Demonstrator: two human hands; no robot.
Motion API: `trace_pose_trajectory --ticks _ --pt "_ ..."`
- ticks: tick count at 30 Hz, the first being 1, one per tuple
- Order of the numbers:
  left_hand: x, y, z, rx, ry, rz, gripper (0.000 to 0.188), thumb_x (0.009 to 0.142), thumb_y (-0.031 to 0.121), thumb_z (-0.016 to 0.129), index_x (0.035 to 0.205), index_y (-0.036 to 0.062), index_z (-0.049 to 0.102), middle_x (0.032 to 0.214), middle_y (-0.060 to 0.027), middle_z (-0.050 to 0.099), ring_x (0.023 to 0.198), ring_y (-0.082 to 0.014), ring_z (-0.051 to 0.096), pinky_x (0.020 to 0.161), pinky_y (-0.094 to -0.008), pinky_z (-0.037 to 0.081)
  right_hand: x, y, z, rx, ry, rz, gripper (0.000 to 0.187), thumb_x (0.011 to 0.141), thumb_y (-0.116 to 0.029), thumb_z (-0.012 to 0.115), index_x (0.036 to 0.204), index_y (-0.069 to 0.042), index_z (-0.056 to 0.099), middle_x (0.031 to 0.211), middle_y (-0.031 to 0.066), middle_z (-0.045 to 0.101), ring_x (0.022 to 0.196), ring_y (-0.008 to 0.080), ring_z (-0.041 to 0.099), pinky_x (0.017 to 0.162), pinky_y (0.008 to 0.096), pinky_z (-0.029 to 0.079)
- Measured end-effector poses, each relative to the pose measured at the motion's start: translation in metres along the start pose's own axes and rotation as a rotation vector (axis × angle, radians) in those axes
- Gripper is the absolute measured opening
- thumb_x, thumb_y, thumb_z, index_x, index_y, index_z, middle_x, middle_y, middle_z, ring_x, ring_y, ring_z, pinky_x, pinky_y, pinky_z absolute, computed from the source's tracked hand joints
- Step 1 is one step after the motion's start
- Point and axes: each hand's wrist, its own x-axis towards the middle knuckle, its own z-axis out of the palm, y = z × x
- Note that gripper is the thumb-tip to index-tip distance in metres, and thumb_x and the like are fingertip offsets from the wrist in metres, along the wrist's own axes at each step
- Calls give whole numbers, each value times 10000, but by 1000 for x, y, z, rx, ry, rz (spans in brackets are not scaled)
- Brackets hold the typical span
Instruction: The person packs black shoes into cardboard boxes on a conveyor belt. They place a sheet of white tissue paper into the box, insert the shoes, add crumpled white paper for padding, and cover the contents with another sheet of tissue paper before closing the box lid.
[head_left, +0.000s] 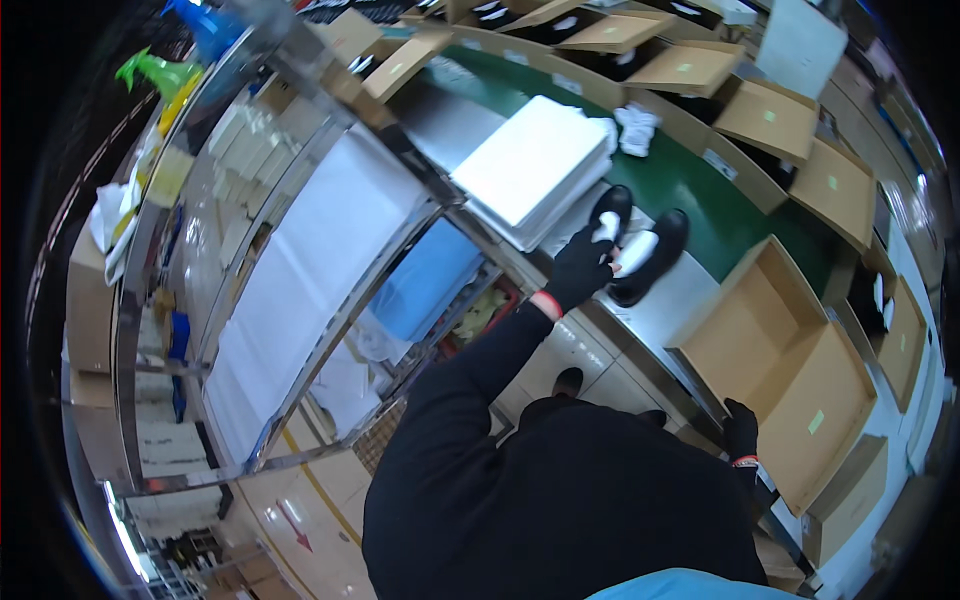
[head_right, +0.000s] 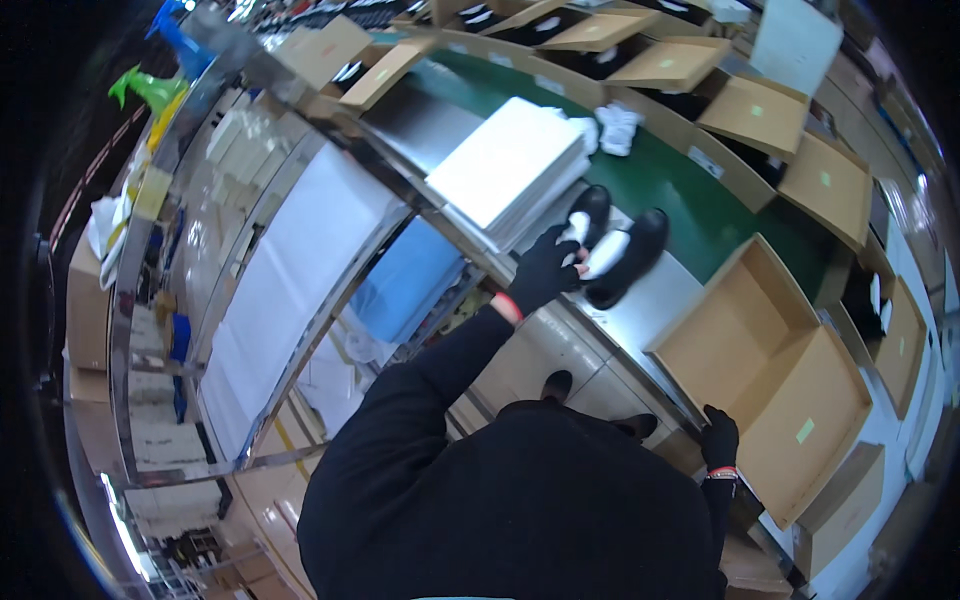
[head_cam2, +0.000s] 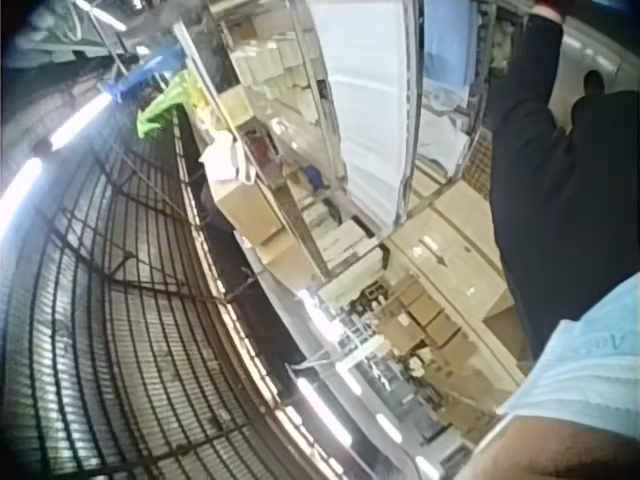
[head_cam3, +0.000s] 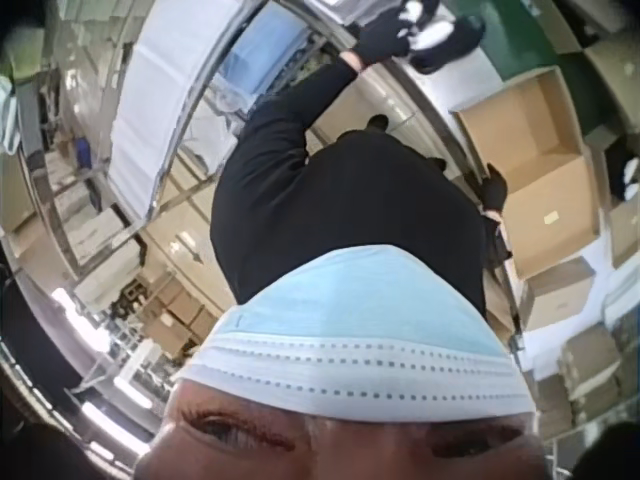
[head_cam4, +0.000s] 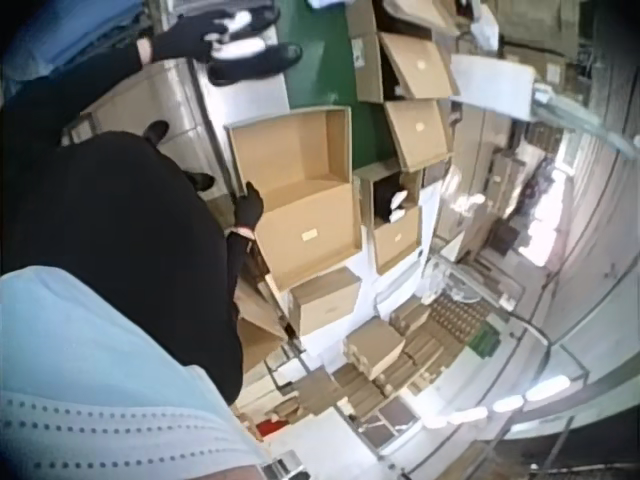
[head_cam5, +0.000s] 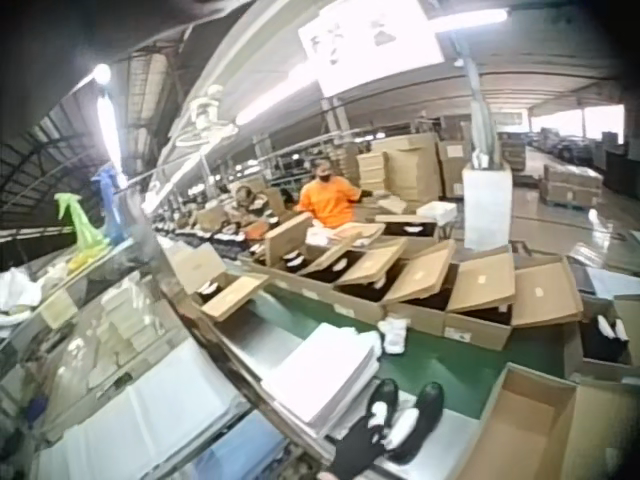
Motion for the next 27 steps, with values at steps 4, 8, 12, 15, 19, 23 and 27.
trace_pose_trajectory --ticks 4,8,12,15,19,23,27 --pt "-44 -42 -104 -165 310 -198 213 888 235 566 886 35 640 809 -97 634 831 -245 618 748 -341 473 11 -24 6 18 -28 11 389 719 -34 606 1105 -35 649 1061 178 650 1008 352 599 895 418 468" --pt "-44 -142 -240 180 647 -359 334 971 303 386 847 65 586 743 -120 603 704 -296 589 657 -392 436 20 -46 10 6 -51 66 389 737 -56 622 1125 -33 645 1114 180 640 1049 351 590 932 405 458" --pt "-28 -193 -281 471 282 -647 322 860 414 561 896 114 670 828 -118 676 838 -325 646 719 -420 490 19 -50 8 -39 -72 82 422 740 -88 647 1158 -27 627 1146 180 631 1077 344 586 958 396 449" --pt "-40 -253 -314 497 279 -405 306 802 377 636 927 103 693 896 -157 677 879 -339 640 734 -406 493 28 -46 9 23 -88 26 514 732 -122 701 1223 -24 582 1160 184 623 1079 289 600 913 377 480" --pt "-61 -235 -353 -457 578 -468 304 933 255 541 1079 3 630 956 -69 650 880 -157 596 799 -308 478 24 -90 -12 295 45 253 464 778 -125 697 1214 -15 583 1109 161 643 976 224 624 833 344 488" --pt "-158 -304 -384 -1292 601 -109 226 980 253 444 951 90 598 712 25 543 627 -97 526 600 -242 432 54 -149 -38 352 152 117 246 897 -204 616 916 40 636 743 98 652 680 166 633 622 304 485" --pt "-107 -218 -348 -1288 796 -468 206 982 233 435 975 83 575 691 49 477 612 -85 485 576 -248 409 77 -219 -50 646 101 98 328 949 -247 542 777 25 605 626 62 591 577 127 596 550 272 447"
